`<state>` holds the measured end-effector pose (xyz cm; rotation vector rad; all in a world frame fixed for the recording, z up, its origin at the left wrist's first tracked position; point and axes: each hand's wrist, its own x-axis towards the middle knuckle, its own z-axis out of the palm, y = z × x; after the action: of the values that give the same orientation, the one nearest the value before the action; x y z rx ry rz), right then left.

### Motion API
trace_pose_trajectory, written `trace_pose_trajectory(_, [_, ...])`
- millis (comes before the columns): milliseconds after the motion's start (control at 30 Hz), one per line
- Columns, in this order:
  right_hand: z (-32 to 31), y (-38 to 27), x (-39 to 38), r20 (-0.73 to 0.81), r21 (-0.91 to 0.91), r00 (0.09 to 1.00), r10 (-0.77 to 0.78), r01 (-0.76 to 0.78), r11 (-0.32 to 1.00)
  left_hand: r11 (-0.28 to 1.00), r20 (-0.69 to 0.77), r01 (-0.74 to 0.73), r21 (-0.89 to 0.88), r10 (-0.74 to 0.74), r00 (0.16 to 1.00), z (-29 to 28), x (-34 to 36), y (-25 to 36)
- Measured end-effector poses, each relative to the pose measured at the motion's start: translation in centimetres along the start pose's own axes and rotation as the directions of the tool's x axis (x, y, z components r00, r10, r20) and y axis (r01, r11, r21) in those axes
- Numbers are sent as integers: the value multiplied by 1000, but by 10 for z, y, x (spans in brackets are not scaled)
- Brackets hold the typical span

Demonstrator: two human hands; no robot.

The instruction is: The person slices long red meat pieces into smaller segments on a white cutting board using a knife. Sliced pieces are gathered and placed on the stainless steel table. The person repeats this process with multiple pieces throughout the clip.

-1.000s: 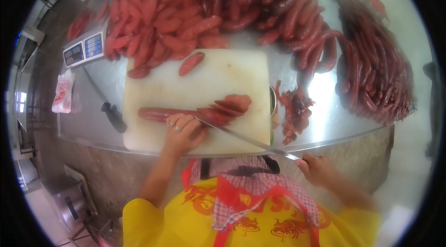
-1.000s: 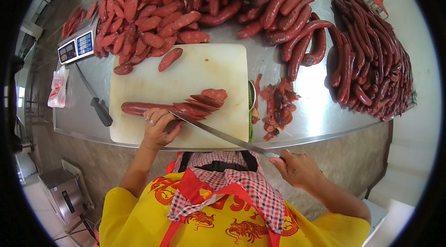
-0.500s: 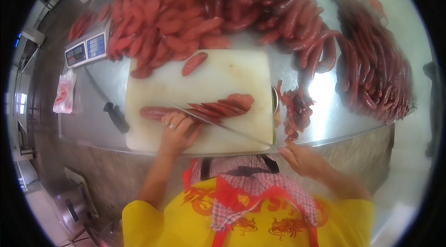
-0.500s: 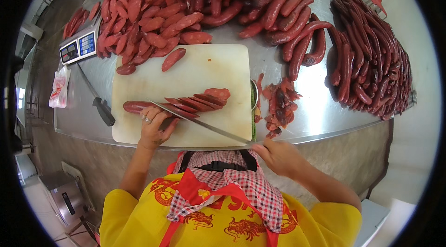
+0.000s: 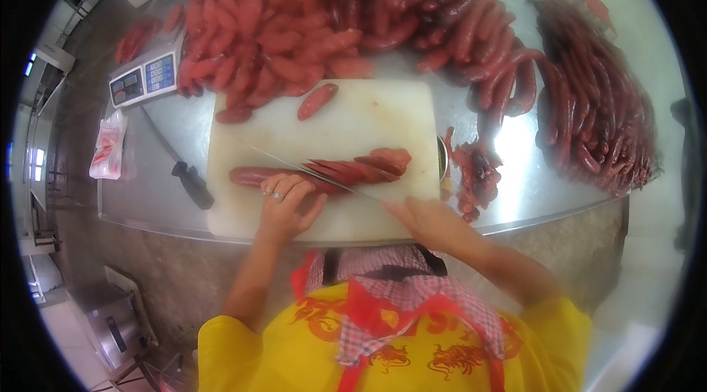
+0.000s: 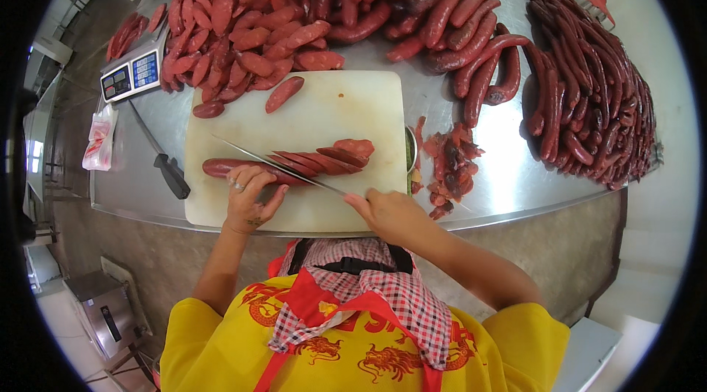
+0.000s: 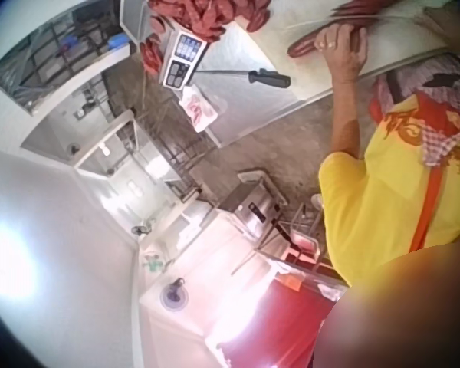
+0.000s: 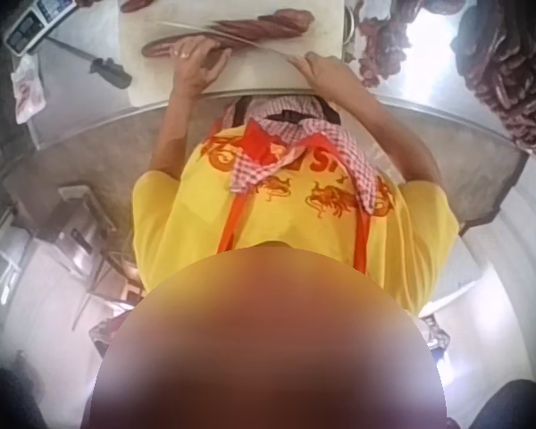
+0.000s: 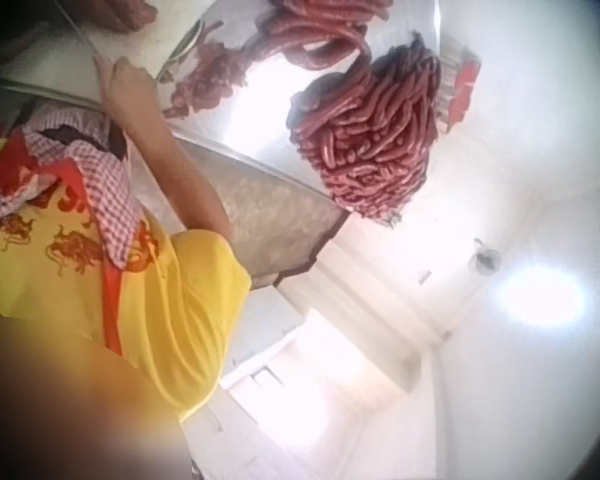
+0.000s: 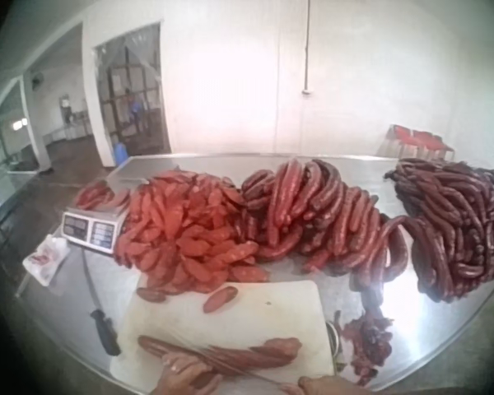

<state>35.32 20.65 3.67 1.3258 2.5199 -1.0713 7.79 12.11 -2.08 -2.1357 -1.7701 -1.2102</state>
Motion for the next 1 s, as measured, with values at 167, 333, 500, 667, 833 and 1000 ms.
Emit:
trace_pose_trajectory(167, [-45,8,-88,50,-9,995,87,-87,996,1000,0,7,20,-7,1000,-5,-4,-8])
trace_pose_trajectory(333, [-34,10,-85,45,-62,999,9,-6,998,994,32,83,-74,-81,996,-4,-6,-10])
trace_pose_trajectory(500, [15,-9,3,7,-7,999,-46,46,999,996,10,72,-56,-71,997,-5,-9,-11])
trace_pose_trajectory(667, [-8,-15,-23,17,-43,1000,8,-7,999,998,-16,64,-3,-64,998,-17,-8,-21])
trace_pose_trajectory(833, [-44,-11,-95,85,-23,986,144,-142,990,999,11,32,-4,-32,999,-22,-9,-29])
trace_pose_trajectory(1000, [-4,-19,-39,95,15,992,80,-82,997,994,5,90,-57,-90,996,-20,-11,-30])
